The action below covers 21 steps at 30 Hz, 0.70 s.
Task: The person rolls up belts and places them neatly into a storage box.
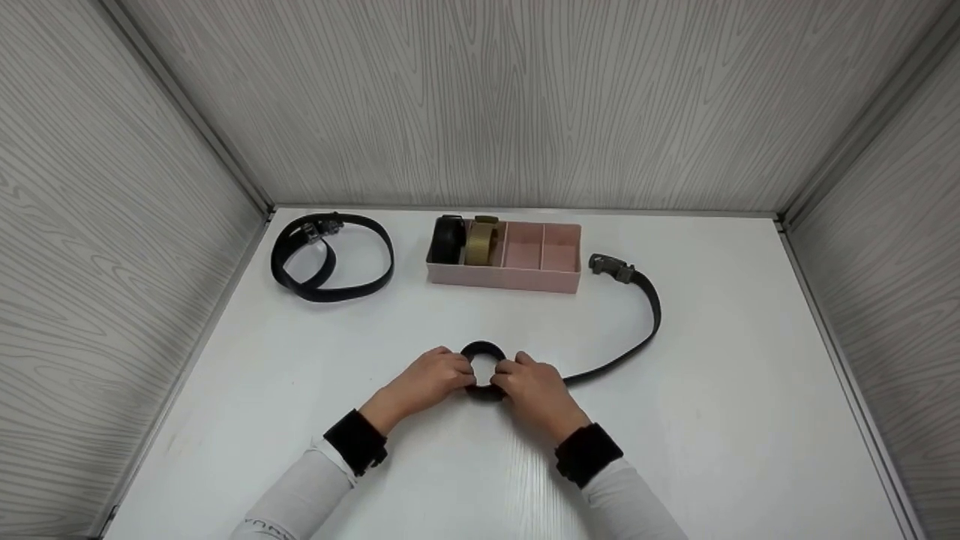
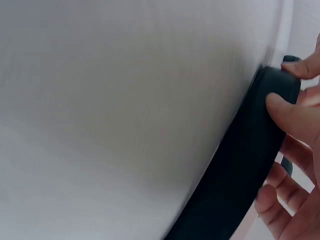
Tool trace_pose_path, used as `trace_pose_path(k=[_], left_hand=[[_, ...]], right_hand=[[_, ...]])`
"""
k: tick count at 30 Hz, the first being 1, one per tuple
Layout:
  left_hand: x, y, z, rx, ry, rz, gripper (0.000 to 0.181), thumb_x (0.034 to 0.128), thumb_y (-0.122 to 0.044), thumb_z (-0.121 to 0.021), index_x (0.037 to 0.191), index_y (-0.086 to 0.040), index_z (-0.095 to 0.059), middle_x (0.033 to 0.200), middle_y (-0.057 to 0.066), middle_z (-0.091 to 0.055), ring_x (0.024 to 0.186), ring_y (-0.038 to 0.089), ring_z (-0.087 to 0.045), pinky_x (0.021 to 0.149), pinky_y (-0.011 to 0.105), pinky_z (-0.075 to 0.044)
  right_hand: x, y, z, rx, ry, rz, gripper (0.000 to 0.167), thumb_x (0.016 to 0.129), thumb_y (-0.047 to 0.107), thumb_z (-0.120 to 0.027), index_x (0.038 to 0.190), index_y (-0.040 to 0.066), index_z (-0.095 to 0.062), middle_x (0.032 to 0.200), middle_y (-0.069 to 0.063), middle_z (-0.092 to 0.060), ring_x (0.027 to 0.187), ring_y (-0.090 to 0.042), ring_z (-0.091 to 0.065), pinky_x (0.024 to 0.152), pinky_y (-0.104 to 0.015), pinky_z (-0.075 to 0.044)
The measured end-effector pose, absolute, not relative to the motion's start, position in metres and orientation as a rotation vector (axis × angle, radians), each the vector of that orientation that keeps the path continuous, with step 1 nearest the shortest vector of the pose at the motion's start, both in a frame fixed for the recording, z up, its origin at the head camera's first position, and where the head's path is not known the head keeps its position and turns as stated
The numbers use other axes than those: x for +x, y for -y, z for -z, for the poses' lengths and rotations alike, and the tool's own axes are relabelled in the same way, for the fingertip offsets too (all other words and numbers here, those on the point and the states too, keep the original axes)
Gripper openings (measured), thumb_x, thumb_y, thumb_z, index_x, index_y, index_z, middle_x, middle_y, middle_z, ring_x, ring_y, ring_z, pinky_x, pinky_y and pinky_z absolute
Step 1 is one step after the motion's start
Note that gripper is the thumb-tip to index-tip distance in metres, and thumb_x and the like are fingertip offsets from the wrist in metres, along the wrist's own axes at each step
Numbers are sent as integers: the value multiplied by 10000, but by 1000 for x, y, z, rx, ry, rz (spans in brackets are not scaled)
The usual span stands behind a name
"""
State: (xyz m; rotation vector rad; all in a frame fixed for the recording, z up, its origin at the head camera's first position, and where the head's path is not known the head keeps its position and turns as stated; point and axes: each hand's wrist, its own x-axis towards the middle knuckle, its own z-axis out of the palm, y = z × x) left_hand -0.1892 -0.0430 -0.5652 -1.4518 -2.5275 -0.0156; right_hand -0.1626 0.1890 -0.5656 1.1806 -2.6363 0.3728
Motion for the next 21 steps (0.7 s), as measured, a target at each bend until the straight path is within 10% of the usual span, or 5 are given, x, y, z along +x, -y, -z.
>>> trace_pose_path(k=[21], left_hand=[[-182,30,562,-1352,2534,-26,115,896,-192,-643,878,-235,-748,863,-103,-659,850,100,-611,738,294,-449]], right_hand=[[-167,-180,567,1162,2577,-526,224,689,-50,-804,828,116,-748,816,17,-666,678,-167,-625,572,-324,-484]])
